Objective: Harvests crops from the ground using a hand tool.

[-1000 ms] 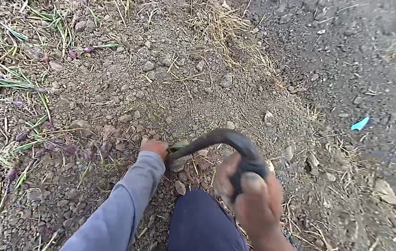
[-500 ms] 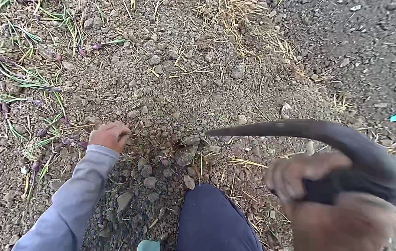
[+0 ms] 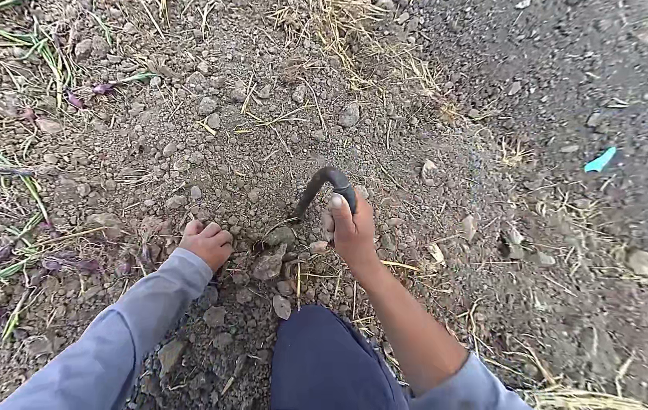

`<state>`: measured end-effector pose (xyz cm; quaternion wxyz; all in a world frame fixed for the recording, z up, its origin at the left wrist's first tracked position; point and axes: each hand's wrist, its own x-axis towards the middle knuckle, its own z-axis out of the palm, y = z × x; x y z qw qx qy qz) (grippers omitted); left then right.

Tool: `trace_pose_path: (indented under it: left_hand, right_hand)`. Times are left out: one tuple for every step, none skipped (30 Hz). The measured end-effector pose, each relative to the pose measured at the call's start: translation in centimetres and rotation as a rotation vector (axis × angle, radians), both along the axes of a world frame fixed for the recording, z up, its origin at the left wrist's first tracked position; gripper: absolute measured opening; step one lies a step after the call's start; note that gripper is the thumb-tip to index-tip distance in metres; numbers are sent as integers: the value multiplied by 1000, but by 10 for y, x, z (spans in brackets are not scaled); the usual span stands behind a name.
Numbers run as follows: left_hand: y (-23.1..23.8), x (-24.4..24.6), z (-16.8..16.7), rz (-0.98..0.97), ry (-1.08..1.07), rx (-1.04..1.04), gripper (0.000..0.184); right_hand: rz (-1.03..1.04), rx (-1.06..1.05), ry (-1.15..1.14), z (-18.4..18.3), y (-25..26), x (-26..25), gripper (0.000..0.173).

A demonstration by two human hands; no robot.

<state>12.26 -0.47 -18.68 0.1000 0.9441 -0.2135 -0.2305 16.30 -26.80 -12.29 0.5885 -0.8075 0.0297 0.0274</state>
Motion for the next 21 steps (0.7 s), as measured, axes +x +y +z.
trace_pose_path:
  left_hand:
    - [0,1,-1,26,-37,-28,20]
    - [-1,4,3,80,-25,-51,17]
    - [0,9,10,151,3,-85,15]
    - [2,14,15,222,30,-128,15]
    - [5,18,20,271,55,-170,18]
    - [7,21,20,273,73,-182,19]
    - [7,26,19,242,106,-161,20]
    - [3,33,22,216,144,-140,21]
    - [-2,42,25,206,126,-162,19]
    - [-8,51,29,214,51,-229,15]
    - [-16,63,30,216,-61,-324,11]
    - [-29,76,35,219,-102,-369,10]
    - [-46,89,42,219,-74,-358,11]
    - [-66,98,49,209,7,-304,12]
    - [-87,104,51,184,95,-228,14]
    - [-107,109,50,148,233,-99,19]
    - [-124,107,41,104,338,9,23]
    - [-135,101,29,62,398,73,25]
    - [-140,91,19,50,413,71,26]
    - [-139,84,14,51,409,43,26]
    - [-133,83,16,64,397,17,26]
  right_hand:
    - [-11,31,4,9,-1,-5,57]
    - [-18,60,-14,24,-3,-10,55]
    - [-16,100,-68,44,-6,-17,54]
    - [-7,165,-159,67,-11,-24,50]
    - [7,270,-268,90,-17,-32,44]
    - [44,396,-375,109,-24,-37,38]
    - [114,497,-457,122,-30,-39,31]
    - [170,522,-486,128,-33,-36,26]
    - [171,424,-459,124,-32,-32,29]
    - [143,267,-379,107,-27,-27,38]
    - [115,131,-266,80,-19,-20,50]
    - [90,39,-143,48,-10,-15,60]
    - [61,-8,-38,19,-5,-13,65]
    - [24,-14,24,6,-3,-15,68]
    - [-15,6,24,8,-5,-18,68]
    - [-48,42,-24,24,-10,-25,67]
    - [-55,97,-106,48,-18,-33,60]
    - [-32,178,-195,75,-29,-42,51]
    - [29,287,-275,99,-41,-48,41]
    - [95,385,-345,118,-49,-48,33]
    - [129,446,-381,129,-52,-43,29]
